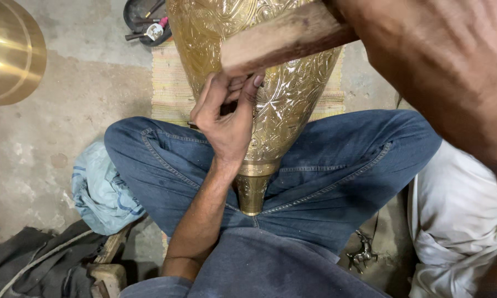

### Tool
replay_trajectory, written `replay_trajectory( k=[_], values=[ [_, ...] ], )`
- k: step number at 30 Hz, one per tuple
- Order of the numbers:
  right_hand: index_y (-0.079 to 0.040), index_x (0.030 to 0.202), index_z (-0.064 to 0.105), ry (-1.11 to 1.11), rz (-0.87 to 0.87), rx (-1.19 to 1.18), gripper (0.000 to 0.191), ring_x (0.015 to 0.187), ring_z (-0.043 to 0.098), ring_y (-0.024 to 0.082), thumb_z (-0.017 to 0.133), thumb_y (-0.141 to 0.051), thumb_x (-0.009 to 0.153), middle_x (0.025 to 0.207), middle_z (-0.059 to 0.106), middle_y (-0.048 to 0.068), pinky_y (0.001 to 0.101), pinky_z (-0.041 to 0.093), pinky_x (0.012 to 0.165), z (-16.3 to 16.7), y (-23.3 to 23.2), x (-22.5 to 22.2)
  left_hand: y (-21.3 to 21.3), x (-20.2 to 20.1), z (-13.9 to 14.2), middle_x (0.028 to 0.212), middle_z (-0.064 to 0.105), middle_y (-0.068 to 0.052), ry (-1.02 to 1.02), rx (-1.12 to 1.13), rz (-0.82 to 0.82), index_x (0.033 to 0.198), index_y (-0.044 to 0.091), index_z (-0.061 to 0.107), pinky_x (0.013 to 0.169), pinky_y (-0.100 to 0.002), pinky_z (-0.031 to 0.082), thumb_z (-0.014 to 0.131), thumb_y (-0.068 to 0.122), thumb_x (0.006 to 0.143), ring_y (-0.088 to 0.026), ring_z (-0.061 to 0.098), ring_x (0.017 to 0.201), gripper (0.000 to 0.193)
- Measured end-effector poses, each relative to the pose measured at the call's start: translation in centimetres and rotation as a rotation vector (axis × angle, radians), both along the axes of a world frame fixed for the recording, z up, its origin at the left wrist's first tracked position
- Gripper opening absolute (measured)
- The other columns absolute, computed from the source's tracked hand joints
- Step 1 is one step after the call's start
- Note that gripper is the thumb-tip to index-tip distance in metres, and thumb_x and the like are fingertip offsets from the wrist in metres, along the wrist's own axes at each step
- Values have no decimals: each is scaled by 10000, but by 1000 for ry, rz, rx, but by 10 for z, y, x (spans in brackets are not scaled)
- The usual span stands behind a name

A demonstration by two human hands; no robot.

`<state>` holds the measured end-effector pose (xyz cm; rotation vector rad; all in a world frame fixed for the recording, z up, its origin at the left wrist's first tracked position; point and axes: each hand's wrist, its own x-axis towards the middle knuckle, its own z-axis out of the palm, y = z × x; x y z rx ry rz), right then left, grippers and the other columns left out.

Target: The person sits cross-legged on the floor with a large brass vase held between their legs and works on its embossed floral surface. They hold a small chisel against the metal with one hand and strike it with a wooden mallet in the other, repositioning the chisel across different areas of the pattern.

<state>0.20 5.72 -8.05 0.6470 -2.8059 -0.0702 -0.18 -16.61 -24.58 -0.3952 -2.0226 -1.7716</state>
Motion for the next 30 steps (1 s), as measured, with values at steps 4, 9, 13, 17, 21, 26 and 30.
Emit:
replay_trajectory(
  k=[4, 9, 13, 17, 21, 26, 30],
  values=[
    [-5, 1103, 727, -88, -7, -144, 122, 684, 694, 260, 672, -99, 1048, 842, 710, 156, 360, 547, 592, -3, 2, 13, 6, 12, 0, 1132, 715, -106, -32, 7, -46, 1273, -26, 669, 825, -209, 675, 772, -29, 1003, -142, 760, 961, 289],
    [-59, 1160, 723, -16, -37, 152, 135, 622, 686, 191, 675, -53, 1034, 831, 716, 100, 319, 547, 556, 2, 3, 27, 12, 16, -7, 1077, 710, -86, 22, -9, -44, 1189, 18, 691, 820, -234, 703, 783, 6, 1001, -142, 769, 937, 209],
    [-45, 1095, 729, -50, -4, -87, 109, 691, 698, 238, 737, -124, 1020, 856, 719, 127, 345, 556, 626, -10, 9, 20, 11, 16, -10, 1079, 721, -91, 6, -57, -46, 1179, 11, 693, 838, -240, 703, 783, 22, 1003, -138, 769, 948, 198],
    [-66, 1104, 733, 75, 26, 43, 123, 739, 708, 211, 755, -146, 1013, 840, 714, 91, 309, 554, 645, -16, 25, 29, 19, 27, -10, 1042, 731, -86, 12, -42, -41, 1152, 17, 718, 782, -219, 689, 806, 5, 984, -124, 773, 902, 190],
    [-45, 1111, 732, -114, -90, -46, 133, 661, 699, 252, 760, -130, 1012, 827, 708, 128, 361, 546, 575, -19, 31, 43, 26, 38, -8, 1114, 721, -98, -32, -11, -65, 1225, -11, 691, 851, -243, 686, 788, 2, 982, -139, 759, 990, 262],
    [-25, 1106, 731, -97, -90, -104, 173, 684, 705, 257, 738, -172, 1013, 818, 710, 133, 366, 561, 621, -19, 35, 51, 32, 47, -8, 1097, 709, -89, -43, -21, -88, 1294, -14, 668, 848, -229, 684, 778, 1, 987, -153, 764, 1020, 327],
    [-14, 1071, 737, -36, -67, -103, 186, 697, 711, 285, 752, -160, 957, 830, 720, 148, 390, 565, 620, -17, 38, 55, 33, 50, -12, 1038, 719, -89, -4, -67, -97, 1221, -2, 699, 842, -242, 686, 783, -8, 993, -161, 780, 967, 243]
  ],
)
